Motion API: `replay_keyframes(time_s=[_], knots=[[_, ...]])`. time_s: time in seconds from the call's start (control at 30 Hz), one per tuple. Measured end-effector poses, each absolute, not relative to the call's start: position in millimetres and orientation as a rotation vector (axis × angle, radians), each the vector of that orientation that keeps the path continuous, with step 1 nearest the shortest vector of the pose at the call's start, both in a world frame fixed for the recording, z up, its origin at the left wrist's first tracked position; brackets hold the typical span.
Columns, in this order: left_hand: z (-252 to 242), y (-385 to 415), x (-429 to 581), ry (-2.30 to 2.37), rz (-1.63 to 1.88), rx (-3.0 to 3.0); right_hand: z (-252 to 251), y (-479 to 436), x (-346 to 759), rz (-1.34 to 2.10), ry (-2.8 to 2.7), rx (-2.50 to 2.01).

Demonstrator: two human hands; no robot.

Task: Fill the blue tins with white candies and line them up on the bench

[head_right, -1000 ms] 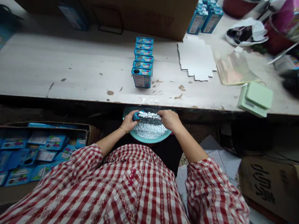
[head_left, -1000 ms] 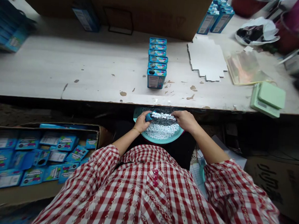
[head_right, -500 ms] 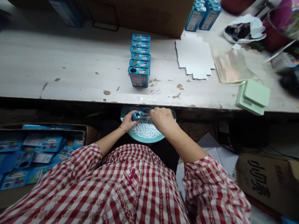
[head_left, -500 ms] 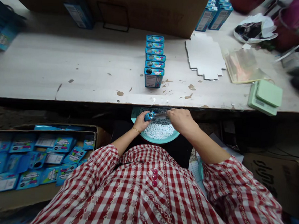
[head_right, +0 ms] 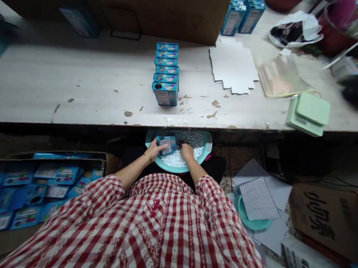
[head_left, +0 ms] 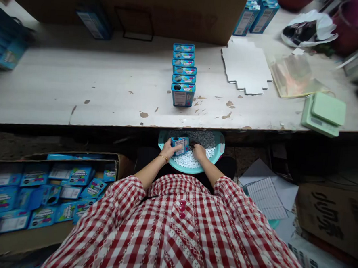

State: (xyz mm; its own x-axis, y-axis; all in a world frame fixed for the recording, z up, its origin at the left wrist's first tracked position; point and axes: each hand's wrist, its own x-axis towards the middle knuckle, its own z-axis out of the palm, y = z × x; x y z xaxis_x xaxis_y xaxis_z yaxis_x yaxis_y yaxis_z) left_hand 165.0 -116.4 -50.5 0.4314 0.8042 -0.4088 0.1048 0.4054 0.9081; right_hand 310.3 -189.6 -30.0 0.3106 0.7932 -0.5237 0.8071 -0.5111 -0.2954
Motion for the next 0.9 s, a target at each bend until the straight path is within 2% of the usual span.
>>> replay_keyframes(time_s=[0.2, 0.4, 0.63, 0.9], knots=[[-19.7, -106.4, 125.8, 1.065, 0.722, 1.467, -11.5, -209.4, 344.0, -1.041, 1.667, 2.676], [-16.7, -106.0, 131.9, 1.06, 0.725, 1.727, 52.1, -224.0, 366.3, -0.951, 1.788, 2.738], [-13.8, -118.2, 156.7, 0.913, 0.648, 1.943, 135.5, -202.5, 340.6, -0.512, 1.866, 2.228], [-10.6, -119.7, 155.3, 0.87, 0.698, 2.034, 168.5, -190.2, 307.7, -0.328, 1.99, 1.986]])
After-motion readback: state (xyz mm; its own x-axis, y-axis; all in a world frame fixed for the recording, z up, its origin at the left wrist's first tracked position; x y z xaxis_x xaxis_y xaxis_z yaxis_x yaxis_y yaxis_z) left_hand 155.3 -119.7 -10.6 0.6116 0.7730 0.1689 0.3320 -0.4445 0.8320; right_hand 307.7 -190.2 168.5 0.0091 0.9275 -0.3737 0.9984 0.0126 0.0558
